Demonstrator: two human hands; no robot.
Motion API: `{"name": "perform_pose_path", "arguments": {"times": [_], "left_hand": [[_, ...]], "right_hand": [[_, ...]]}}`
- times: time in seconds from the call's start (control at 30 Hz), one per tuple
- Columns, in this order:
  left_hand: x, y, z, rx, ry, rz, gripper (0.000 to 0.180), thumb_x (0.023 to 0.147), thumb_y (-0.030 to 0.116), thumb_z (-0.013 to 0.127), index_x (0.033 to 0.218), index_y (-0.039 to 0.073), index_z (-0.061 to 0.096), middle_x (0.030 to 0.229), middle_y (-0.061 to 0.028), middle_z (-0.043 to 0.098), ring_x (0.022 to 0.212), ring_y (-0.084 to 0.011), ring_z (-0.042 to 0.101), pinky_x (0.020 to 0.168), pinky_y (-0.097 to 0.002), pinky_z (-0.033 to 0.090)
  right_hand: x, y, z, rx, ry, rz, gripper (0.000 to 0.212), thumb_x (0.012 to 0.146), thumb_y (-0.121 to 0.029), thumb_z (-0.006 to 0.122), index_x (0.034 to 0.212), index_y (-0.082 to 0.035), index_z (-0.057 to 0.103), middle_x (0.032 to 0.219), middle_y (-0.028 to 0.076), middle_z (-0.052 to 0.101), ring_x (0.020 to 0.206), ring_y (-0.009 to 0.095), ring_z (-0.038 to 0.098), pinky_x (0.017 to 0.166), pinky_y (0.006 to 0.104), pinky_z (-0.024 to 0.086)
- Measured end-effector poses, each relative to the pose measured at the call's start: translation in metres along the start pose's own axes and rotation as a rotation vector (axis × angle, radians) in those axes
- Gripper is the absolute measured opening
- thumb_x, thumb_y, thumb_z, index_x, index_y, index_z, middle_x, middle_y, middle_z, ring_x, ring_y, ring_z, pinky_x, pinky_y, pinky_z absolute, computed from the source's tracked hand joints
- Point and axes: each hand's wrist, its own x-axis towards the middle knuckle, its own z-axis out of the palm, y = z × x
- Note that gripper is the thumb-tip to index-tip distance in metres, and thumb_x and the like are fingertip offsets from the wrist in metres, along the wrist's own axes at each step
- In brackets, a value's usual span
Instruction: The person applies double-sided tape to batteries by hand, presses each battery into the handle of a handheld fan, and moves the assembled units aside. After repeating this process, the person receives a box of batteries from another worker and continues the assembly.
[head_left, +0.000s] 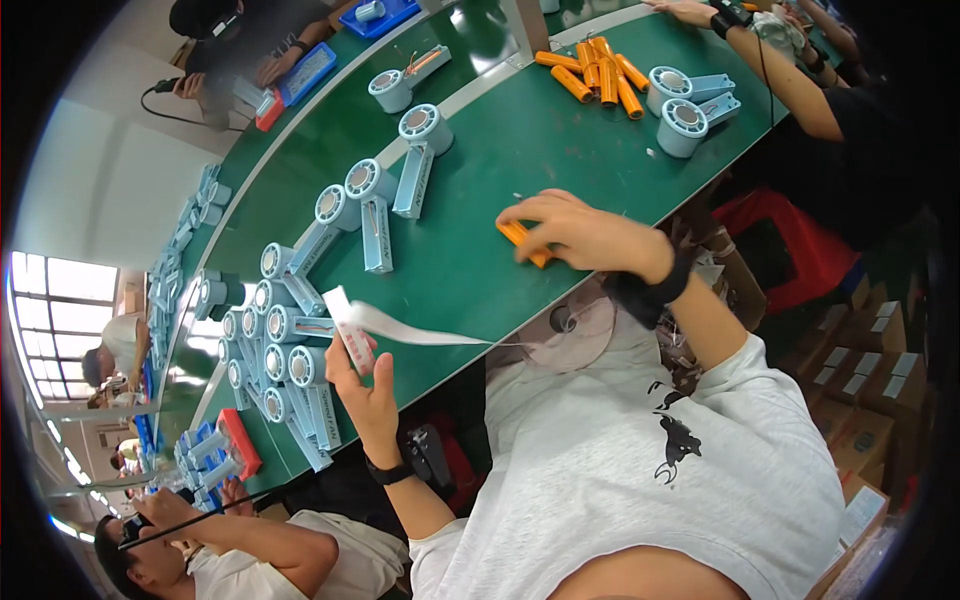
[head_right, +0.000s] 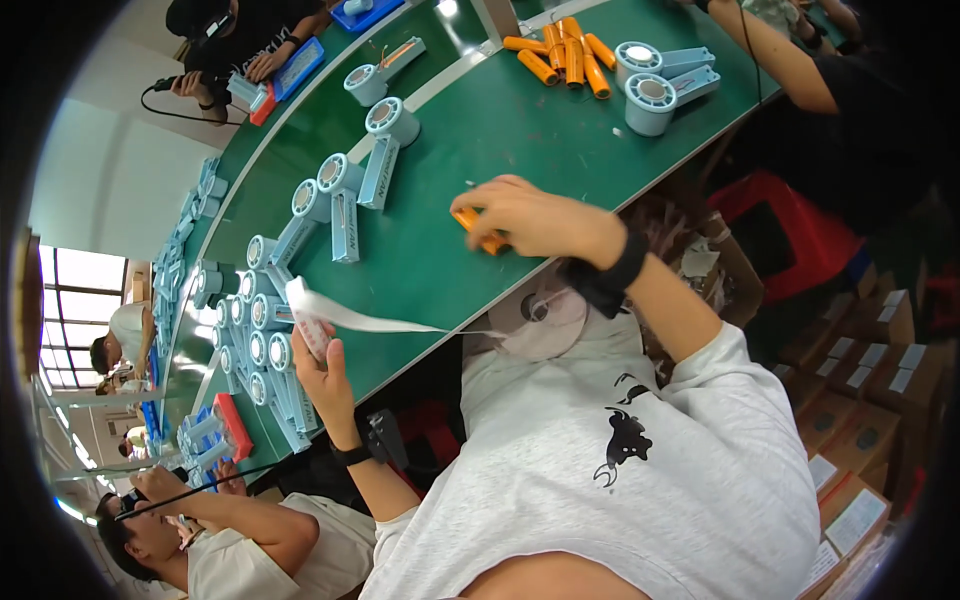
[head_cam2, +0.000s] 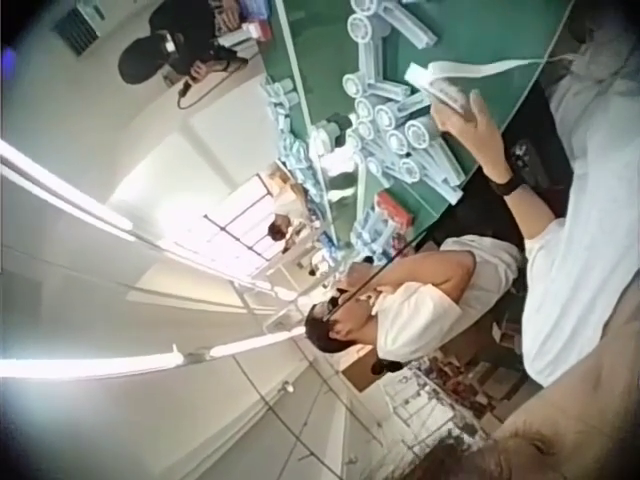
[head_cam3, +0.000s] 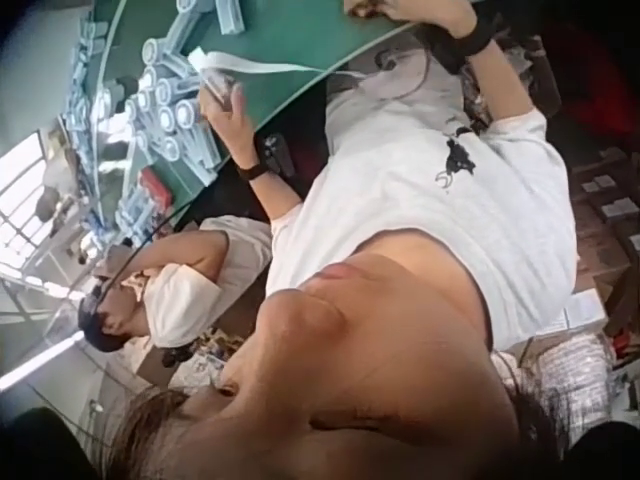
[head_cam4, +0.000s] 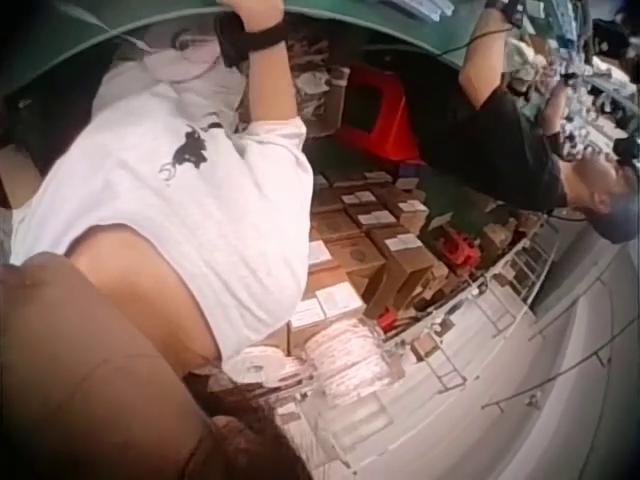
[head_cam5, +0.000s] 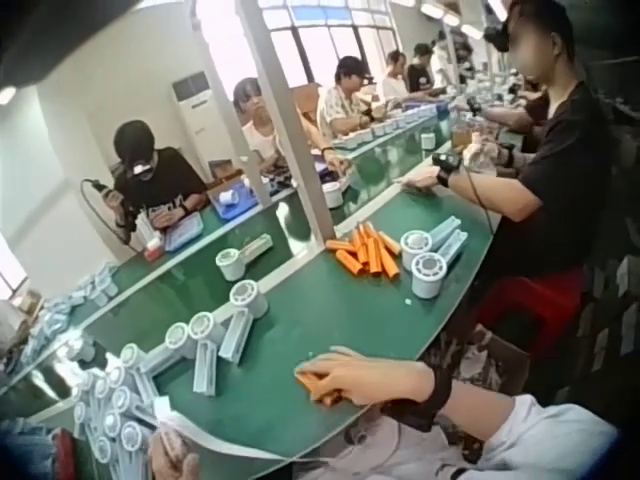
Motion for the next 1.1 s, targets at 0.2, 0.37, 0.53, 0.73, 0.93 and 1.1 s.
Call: {"name": "perform_pose_path", "arguments": {"times": [0.2,0.37,0.53,0.73,0.93,1.1], "left_hand": [[0.004,0.006,0.039,-0.006,0.084,0.157,0.036,0.076,0.004,0.061,0.110,-0.002,0.050,0.103,-0.0084,0.055,0.094,-0.0185,0.051,0.083,-0.0277,0.038],[0.013,0.022,0.056,0.039,0.022,0.150,0.045,0.071,0.004,0.066,0.112,-0.002,0.049,0.109,-0.0134,0.053,0.104,-0.0265,0.046,0.085,-0.0329,0.033],[0.031,0.032,0.071,0.202,-0.005,0.298,0.047,0.069,0.003,0.067,0.112,-0.003,0.048,0.110,-0.0164,0.052,0.106,-0.0302,0.045,0.088,-0.0363,0.027],[0.049,0.038,0.084,0.228,0.008,0.373,0.045,0.071,0.001,0.065,0.112,-0.003,0.048,0.110,-0.0166,0.053,0.109,-0.0287,0.046,0.087,-0.0369,0.026],[0.054,0.042,0.093,0.291,0.045,0.395,0.044,0.072,0.000,0.064,0.113,-0.002,0.049,0.109,-0.0162,0.054,0.110,-0.0271,0.047,0.088,-0.0371,0.026],[0.058,0.046,0.096,0.261,0.020,0.387,0.043,0.072,0.000,0.064,0.112,-0.002,0.049,0.107,-0.0156,0.055,0.105,-0.0284,0.049,0.088,-0.0375,0.027]], "right_hand": [[0.007,-0.023,-0.010,-0.015,0.069,0.665,0.014,0.072,-0.007,0.064,0.084,-0.003,0.060,0.092,0.011,0.057,0.081,0.029,0.056,0.073,0.0309,0.046],[0.028,-0.027,0.005,-0.115,-0.116,0.975,0.013,0.079,-0.007,0.057,0.089,0.001,0.055,0.087,0.013,0.058,0.081,0.026,0.058,0.076,0.0297,0.046],[0.021,-0.028,0.009,0.966,0.466,0.661,0.020,0.084,-0.007,0.054,0.102,0.002,0.048,0.083,0.010,0.057,0.077,0.018,0.058,0.075,0.0297,0.047],[0.040,-0.041,0.011,1.065,0.664,0.496,0.026,0.085,-0.007,0.055,0.107,-0.001,0.044,0.085,0.007,0.056,0.078,0.013,0.056,0.073,0.0289,0.046],[0.041,-0.047,0.015,1.225,0.629,0.778,0.025,0.081,-0.010,0.064,0.099,-0.001,0.050,0.078,0.005,0.056,0.073,0.009,0.054,0.061,0.0258,0.045],[0.038,-0.048,0.014,0.833,0.392,0.755,0.018,0.080,-0.013,0.067,0.086,-0.001,0.055,0.066,0.001,0.052,0.063,0.006,0.049,0.053,0.0231,0.040]]}}
